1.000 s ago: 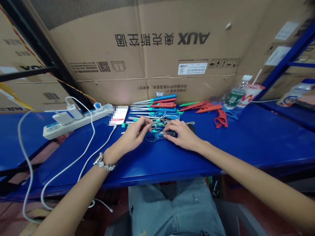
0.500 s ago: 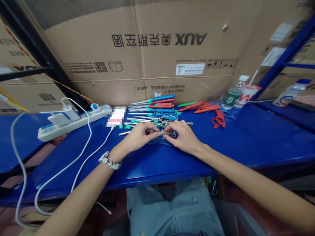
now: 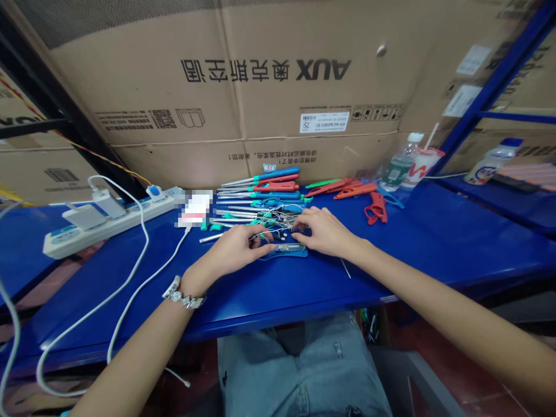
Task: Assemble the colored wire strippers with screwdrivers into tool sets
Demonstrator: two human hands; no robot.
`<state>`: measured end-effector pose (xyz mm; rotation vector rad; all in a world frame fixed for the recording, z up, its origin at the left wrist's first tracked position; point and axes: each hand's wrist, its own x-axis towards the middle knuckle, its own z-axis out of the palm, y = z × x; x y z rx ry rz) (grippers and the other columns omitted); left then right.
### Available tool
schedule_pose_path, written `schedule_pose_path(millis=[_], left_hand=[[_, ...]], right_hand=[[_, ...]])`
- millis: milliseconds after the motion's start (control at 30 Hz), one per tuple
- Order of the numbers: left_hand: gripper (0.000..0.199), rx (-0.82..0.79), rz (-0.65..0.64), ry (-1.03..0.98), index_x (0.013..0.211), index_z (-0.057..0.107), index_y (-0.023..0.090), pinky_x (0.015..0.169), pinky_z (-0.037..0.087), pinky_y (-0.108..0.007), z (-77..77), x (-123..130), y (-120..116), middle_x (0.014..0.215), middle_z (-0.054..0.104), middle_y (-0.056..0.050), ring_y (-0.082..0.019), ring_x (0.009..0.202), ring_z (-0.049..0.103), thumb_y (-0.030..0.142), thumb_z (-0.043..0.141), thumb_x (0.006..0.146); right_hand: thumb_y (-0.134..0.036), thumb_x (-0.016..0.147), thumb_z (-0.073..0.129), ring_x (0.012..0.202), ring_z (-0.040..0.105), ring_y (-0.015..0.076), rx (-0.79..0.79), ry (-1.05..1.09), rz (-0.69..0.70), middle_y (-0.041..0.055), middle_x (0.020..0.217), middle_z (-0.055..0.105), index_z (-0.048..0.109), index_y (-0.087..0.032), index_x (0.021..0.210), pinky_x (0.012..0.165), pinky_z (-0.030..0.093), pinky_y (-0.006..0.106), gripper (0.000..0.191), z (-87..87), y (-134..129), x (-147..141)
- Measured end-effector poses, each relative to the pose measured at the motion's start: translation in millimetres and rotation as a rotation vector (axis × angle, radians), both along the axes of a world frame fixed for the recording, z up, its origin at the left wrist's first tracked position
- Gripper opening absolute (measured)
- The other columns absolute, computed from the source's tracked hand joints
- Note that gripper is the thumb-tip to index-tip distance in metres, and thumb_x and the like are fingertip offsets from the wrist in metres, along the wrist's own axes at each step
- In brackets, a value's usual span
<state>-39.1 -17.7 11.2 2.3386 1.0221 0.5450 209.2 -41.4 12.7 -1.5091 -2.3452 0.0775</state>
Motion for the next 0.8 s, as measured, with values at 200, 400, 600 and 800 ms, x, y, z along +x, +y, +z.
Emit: schedule_pose_path(millis=[200,400,600,800], left_hand=[[0.037,0.099,0.046,0.058,0.118,0.062,0.021,0.058,0.04,-0.029,1.7,-10,-6,0.079,0.067,-0.001,-0.016,0.061,0.057,0.051,0.05,0.101],[0.016,0.146,-0.028,-0.063,0.105,0.061,0.021,0.066,0.048,-0.031,-4.7,-14,-1,0.089,0.069,-0.003,-0.018,0.073,0.062,0.034,0.053,0.099],[0.019,0.029,-0.062,-0.184,0.114,0.055,0.022,0.078,0.054,-0.034,-6.7,-15,1,0.099,0.075,-0.005,-0.021,0.09,0.072,0.026,0.056,0.096],[0.017,0.101,-0.021,-0.122,0.102,0.066,0.02,0.073,0.051,-0.032,-4.2,-18,2,0.098,0.075,-0.005,-0.02,0.086,0.069,0.034,0.059,0.098]], right_hand=[[-0.021,0.094,0.068,0.103,0.062,0.0279,0.032,-0.133,0.04,0.0081,0.101,0.072,0.073,-0.019,0.092,0.085,0.04,0.042,0.006,0.5,10,-9],[-0.022,0.095,0.066,0.099,0.065,0.0265,0.171,-0.022,0.096,0.0061,0.1,0.075,0.07,-0.02,0.093,0.086,0.042,0.041,0.004,2.6,5,10],[-0.023,0.096,0.063,0.082,0.068,0.021,0.197,0.18,0.182,0.0043,0.091,0.078,0.07,-0.021,0.1,0.081,0.046,0.037,0.008,0.4,-12,14],[-0.022,0.096,0.057,0.086,0.069,0.022,0.212,0.124,0.273,0.0077,0.096,0.076,0.068,-0.018,0.107,0.082,0.047,0.039,0.016,-10.5,-18,8]])
